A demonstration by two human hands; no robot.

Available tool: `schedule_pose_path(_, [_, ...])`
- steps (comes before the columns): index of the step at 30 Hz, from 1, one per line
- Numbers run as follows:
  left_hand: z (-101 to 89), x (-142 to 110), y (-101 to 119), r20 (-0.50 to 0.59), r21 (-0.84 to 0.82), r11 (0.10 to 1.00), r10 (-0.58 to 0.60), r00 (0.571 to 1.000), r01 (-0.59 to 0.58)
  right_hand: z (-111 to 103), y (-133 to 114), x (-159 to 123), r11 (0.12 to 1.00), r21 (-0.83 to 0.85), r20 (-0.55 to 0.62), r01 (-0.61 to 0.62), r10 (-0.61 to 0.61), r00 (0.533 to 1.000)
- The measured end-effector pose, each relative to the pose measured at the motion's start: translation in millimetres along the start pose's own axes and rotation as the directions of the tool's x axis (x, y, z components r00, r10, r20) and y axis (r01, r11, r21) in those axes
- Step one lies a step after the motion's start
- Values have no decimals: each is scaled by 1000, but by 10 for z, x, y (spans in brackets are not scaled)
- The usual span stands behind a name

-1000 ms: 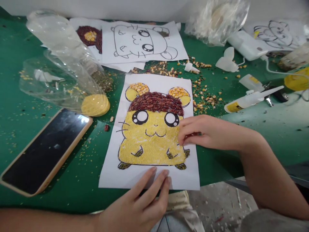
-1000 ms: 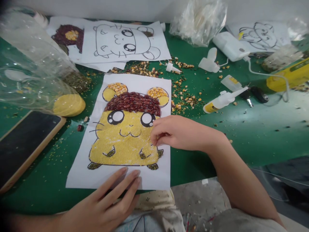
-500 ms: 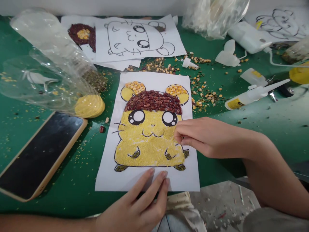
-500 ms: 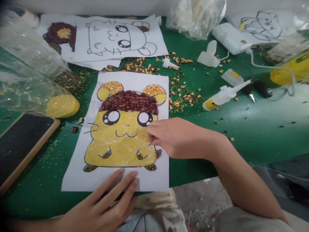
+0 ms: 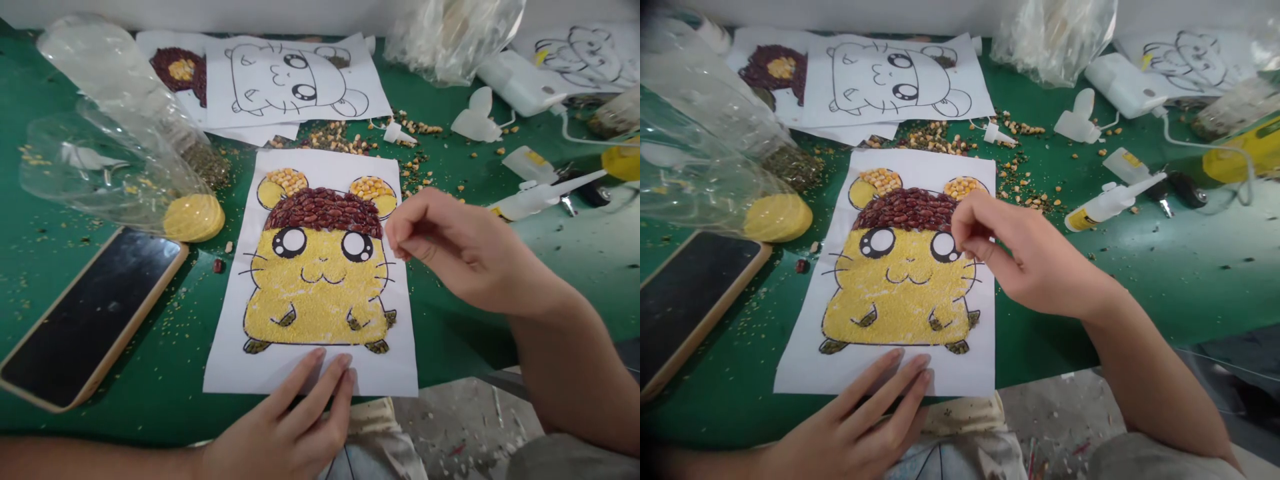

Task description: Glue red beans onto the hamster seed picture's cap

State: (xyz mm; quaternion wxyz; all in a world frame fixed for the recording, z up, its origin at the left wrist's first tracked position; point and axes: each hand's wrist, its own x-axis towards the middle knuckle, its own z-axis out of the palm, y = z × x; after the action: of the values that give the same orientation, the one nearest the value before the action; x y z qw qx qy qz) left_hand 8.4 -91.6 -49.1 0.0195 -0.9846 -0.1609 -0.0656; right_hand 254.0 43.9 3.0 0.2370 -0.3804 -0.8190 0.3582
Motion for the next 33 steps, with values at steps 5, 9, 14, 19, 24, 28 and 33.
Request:
schedule_pose_path(5, [-3,-9,-5,-6,11,1000,14,1000,-14,27,21,17,988,-150,-276,-26,-16,961])
schedule_pose_path(9, [9,-16,0,-22,23,1000,13,1000,-13,55,56,29,980,-185,-416,-77,-7,909])
schedule_pose_path(14, [17,-11,-1,-29,35,999,5,1000,-4,40,98,34,968,-223,-427,-116,10,904])
schedule_pose_path(19, [8,4,14,-18,50,998,-22,1000,23,-3,154,91,964,-254,-369,-79,-21,929])
schedule_pose_path(24, [-1,5,4,-42,60,998,-13,999,16,-73,228,69,915,-400,-241,-46,-56,969])
schedule_pose_path(28, [-2,8,-10,-67,65,998,-6,998,11,-18,256,-163,784,-589,-195,-195,97,976])
schedule_pose_path(33, [5,4,1,-91,76,997,-28,995,35,241,85,-553,718,-688,-98,-105,51,994])
